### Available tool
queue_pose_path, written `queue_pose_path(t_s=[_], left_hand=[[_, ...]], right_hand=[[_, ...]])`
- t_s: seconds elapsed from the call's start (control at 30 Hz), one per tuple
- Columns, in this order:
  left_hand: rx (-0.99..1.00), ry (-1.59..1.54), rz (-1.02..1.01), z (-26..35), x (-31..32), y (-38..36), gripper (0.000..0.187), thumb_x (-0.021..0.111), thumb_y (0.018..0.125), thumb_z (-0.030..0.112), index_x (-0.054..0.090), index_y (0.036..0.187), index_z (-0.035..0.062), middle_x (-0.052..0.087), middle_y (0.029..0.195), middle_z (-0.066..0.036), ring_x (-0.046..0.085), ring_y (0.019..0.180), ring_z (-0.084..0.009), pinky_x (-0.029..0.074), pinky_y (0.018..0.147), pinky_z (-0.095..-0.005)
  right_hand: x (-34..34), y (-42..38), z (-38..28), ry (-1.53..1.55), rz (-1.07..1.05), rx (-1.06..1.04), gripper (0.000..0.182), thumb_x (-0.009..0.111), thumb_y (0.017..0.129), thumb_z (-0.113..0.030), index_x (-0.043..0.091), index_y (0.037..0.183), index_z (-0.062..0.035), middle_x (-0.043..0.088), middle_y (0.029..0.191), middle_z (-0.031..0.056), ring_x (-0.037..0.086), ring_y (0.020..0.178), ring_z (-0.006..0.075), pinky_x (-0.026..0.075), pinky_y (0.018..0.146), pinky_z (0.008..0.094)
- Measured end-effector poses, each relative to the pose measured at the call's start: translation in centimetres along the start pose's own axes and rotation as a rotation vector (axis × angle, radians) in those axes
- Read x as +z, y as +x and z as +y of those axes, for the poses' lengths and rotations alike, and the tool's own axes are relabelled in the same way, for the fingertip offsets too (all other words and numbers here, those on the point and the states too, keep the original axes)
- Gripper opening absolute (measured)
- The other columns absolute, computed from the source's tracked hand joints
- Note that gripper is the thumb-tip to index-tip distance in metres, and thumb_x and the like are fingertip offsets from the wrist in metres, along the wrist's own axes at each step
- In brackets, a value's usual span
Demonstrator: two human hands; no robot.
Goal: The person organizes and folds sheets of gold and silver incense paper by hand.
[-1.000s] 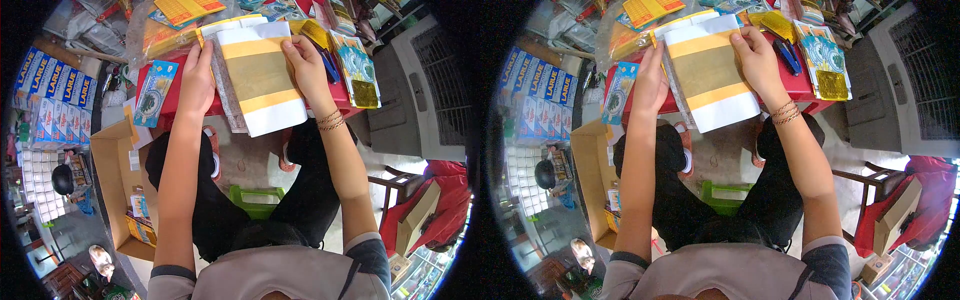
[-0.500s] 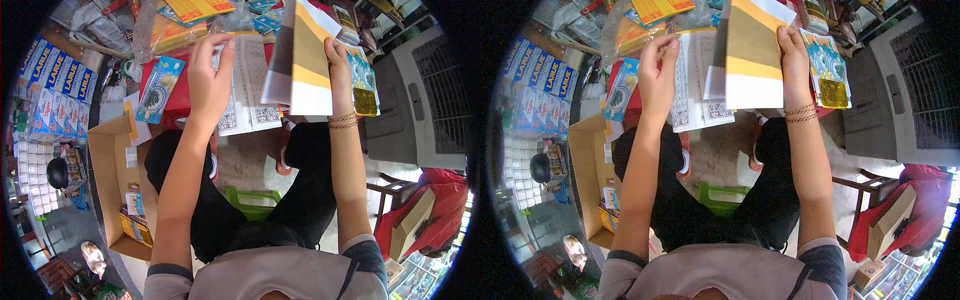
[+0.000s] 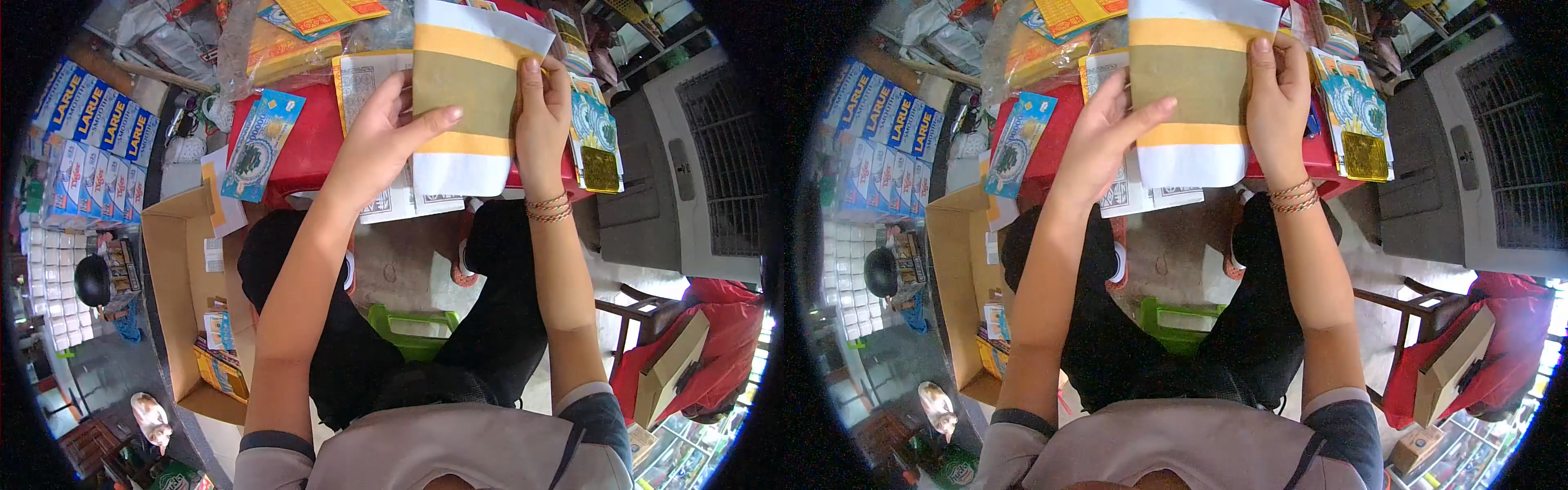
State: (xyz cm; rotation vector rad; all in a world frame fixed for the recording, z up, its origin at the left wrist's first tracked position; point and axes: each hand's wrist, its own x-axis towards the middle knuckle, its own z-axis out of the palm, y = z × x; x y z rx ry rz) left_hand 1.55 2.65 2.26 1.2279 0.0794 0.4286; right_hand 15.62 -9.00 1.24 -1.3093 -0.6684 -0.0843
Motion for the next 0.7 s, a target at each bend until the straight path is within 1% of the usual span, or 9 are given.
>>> queue_pose_path(t_s=[0.03, 0.13, 0.2, 0.27, 0.3, 0.37, 0.5, 0.57, 0.7], left_hand=[[0.006, 0.038, 0.022, -0.2, 0.0, 0.0, 0.046, 0.067, 0.085, 0.013, 0.046, 0.124, -0.0007, 0.059, 0.114, -0.010, 0.057, 0.104, -0.0147, 0.046, 0.090, -0.0284], [-0.029, -0.007, 0.018, -0.4, -0.3, 0.0, 0.046, 0.065, 0.086, 0.006, 0.044, 0.126, -0.0022, 0.059, 0.117, -0.011, 0.056, 0.108, -0.0168, 0.043, 0.094, -0.0308], [-0.022, -0.037, 0.028, -0.3, -0.4, 0.0, 0.045, 0.065, 0.086, 0.006, 0.045, 0.125, -0.0021, 0.059, 0.117, -0.011, 0.056, 0.108, -0.0166, 0.043, 0.094, -0.0307], [-0.015, -0.068, 0.038, -0.2, -0.5, 0.0, 0.044, 0.064, 0.086, 0.006, 0.045, 0.125, -0.0020, 0.058, 0.117, -0.011, 0.056, 0.109, -0.0165, 0.043, 0.094, -0.0305], [-0.015, -0.059, 0.039, -0.3, -0.5, -0.1, 0.044, 0.064, 0.086, 0.006, 0.045, 0.125, -0.0020, 0.058, 0.118, -0.011, 0.056, 0.109, -0.0165, 0.043, 0.095, -0.0306], [-0.017, -0.050, 0.036, -0.3, -0.6, -0.2, 0.045, 0.064, 0.086, 0.005, 0.044, 0.126, -0.0021, 0.058, 0.119, -0.011, 0.055, 0.109, -0.0166, 0.043, 0.095, -0.0307], [-0.055, 0.016, -0.040, -0.4, -0.6, -0.7, 0.045, 0.063, 0.087, 0.006, 0.043, 0.127, -0.0013, 0.058, 0.118, -0.010, 0.055, 0.109, -0.0153, 0.044, 0.094, -0.0296], [-0.058, 0.038, -0.061, -0.5, -0.6, -1.1, 0.045, 0.062, 0.088, 0.008, 0.043, 0.128, 0.0000, 0.058, 0.117, -0.008, 0.055, 0.108, -0.0141, 0.045, 0.093, -0.0284], [-0.102, 0.031, -0.057, -0.9, -1.1, -1.5, 0.058, 0.064, 0.087, 0.011, 0.034, 0.135, 0.0019, 0.054, 0.123, -0.009, 0.054, 0.113, -0.0166, 0.043, 0.096, -0.0282]], right_hand=[[0.2, -0.1, -0.1, -0.038, -0.013, -0.041, 0.023, 0.050, 0.098, -0.023, 0.054, 0.103, -0.0012, 0.055, 0.081, -0.0024, 0.044, 0.069, 0.0022, 0.036, 0.060, 0.0186], [0.3, -0.1, 0.6, -0.007, -0.057, -0.042, 0.023, 0.050, 0.098, -0.023, 0.054, 0.103, -0.0011, 0.053, 0.079, -0.0030, 0.043, 0.069, 0.0025, 0.036, 0.061, 0.0190], [0.4, -0.1, 0.1, 0.029, -0.068, -0.010, 0.022, 0.050, 0.098, -0.022, 0.054, 0.103, -0.0013, 0.056, 0.084, -0.0012, 0.046, 0.074, 0.0035, 0.039, 0.065, 0.0195], [0.5, -0.1, -0.6, 0.248, -0.145, 0.212, 0.024, 0.054, 0.096, -0.021, 0.054, 0.109, -0.0014, 0.060, 0.094, 0.0026, 0.053, 0.085, 0.0069, 0.044, 0.075, 0.0224], [0.6, -0.2, -1.0, 0.249, -0.144, 0.210, 0.024, 0.054, 0.096, -0.021, 0.054, 0.109, -0.0014, 0.060, 0.094, 0.0026, 0.053, 0.085, 0.0069, 0.044, 0.075, 0.0224], [0.7, -0.4, -1.9, 0.418, -0.199, 0.341, 0.030, 0.059, 0.092, -0.021, 0.053, 0.115, -0.0014, 0.061, 0.107, 0.0066, 0.057, 0.099, 0.0122, 0.046, 0.086, 0.0267], [-0.6, -0.1, -2.9, 0.352, -0.333, 0.535, 0.042, 0.066, 0.087, -0.022, 0.053, 0.118, 0.0015, 0.061, 0.113, 0.0101, 0.059, 0.102, 0.0162, 0.048, 0.086, 0.0296], [-0.8, -0.1, -2.7, 0.340, -0.362, 0.547, 0.045, 0.068, 0.085, -0.023, 0.053, 0.119, 0.0020, 0.061, 0.113, 0.0106, 0.060, 0.101, 0.0164, 0.049, 0.086, 0.0298], [-0.7, -0.3, -2.3, 0.306, -0.404, 0.568, 0.051, 0.071, 0.082, -0.025, 0.052, 0.120, 0.0026, 0.061, 0.113, 0.0112, 0.060, 0.101, 0.0172, 0.049, 0.087, 0.0301]])
